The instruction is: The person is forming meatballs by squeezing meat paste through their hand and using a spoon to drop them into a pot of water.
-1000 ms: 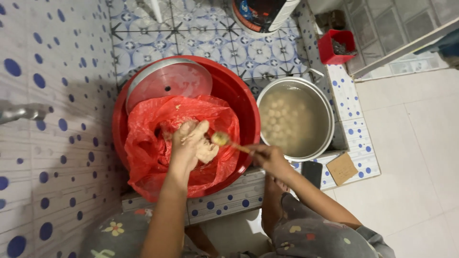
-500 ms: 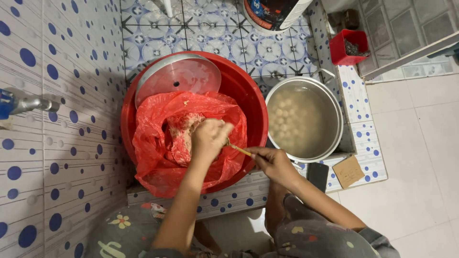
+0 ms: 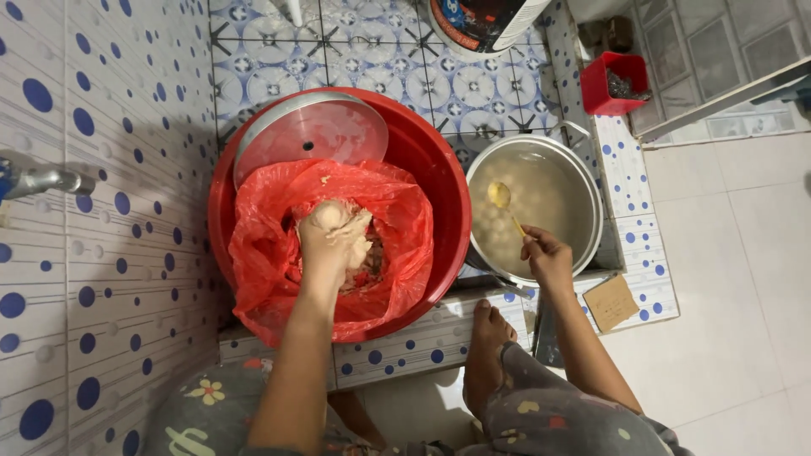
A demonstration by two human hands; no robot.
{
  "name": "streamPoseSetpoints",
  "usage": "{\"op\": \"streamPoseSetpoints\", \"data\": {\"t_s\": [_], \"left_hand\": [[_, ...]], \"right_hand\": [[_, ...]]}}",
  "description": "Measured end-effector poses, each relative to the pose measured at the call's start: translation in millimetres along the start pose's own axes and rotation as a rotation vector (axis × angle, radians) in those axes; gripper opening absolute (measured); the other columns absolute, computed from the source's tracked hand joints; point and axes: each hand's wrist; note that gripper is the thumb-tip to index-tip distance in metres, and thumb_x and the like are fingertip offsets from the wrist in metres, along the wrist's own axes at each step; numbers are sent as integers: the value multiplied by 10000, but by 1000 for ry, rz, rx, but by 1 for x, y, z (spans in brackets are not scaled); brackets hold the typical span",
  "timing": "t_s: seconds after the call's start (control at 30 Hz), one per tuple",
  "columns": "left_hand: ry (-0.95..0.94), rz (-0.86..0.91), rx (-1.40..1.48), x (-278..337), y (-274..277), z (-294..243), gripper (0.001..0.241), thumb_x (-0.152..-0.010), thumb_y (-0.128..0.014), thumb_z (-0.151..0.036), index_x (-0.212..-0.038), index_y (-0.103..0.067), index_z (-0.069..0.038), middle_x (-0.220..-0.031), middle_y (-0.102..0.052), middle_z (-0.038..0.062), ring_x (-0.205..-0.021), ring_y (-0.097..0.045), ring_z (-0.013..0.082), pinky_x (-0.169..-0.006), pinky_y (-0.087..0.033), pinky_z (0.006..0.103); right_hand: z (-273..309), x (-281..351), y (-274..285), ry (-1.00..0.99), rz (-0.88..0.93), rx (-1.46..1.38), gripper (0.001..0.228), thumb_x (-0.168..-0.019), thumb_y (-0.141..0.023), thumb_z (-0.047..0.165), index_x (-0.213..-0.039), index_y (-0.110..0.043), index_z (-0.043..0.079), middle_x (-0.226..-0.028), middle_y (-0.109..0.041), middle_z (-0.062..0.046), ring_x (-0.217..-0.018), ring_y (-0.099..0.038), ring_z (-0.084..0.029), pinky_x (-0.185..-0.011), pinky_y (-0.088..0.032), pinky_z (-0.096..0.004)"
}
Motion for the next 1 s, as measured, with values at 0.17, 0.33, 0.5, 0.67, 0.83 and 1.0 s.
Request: {"op": "streamPoseSetpoints", "data": {"t_s": [0.17,0.33,0.5,0.67,0.83,1.0], "left_hand": [[69,51,-60,-8,1,18,274,-871,-652,154,-1041,-599,-54,-970,-780,166,-892,-794,226,-412,-407,172],[217,39,-86,8,-19,-24,405,-957,-540,-450,-789,-561,-83,-617,-548,35,-442,-403,93,-352,-270,233],[136,112,-166,-16,12,18,83,-1001,-652,-160,-999,-618,-85,-721,-618,125,-359,-492,131,-214,-357,262],[199,48,-102,-24,15,28,285,-904,-780,-54,-1162,-658,-57,-1006,-767,196,-355,-556,149,-209,-384,269],[276,156,111,9,-10,-49,245,-912,-679,59,-753,-509,-17,-508,-549,79,-333,-432,96,-234,-355,201],[-318,203,-289,-2,7,10,141,-775,-673,11,-808,-557,-61,-754,-613,79,-651,-574,138,-562,-503,261]], "right_hand": [[-67,-22,-1,-101,8,86,222,-910,-653,78,-1103,-758,48,-549,-620,-79,-390,-465,-117,-388,-300,-239],[-86,-27,-3,-123,166,392,239,-916,-655,143,-1111,-793,165,-592,-696,-44,-475,-533,-163,-499,-369,-293],[-69,-16,1,-65,152,495,264,-921,-638,123,-1128,-797,159,-633,-718,-56,-580,-629,-233,-609,-468,-331],[-23,5,5,79,58,594,288,-962,-605,138,-1188,-771,202,-713,-731,-73,-796,-714,-370,-772,-545,-465],[-12,10,7,216,10,748,291,-996,-609,181,-1231,-754,270,-764,-735,-59,-818,-724,-371,-790,-566,-506],[-6,15,4,290,-1,760,289,-986,-634,158,-1220,-768,262,-734,-725,-53,-791,-728,-349,-768,-579,-474]]}}
Point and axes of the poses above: each hand's wrist, its own x-axis away from the middle knuckle, its own y-axis out of the back of the hand, z = x × y
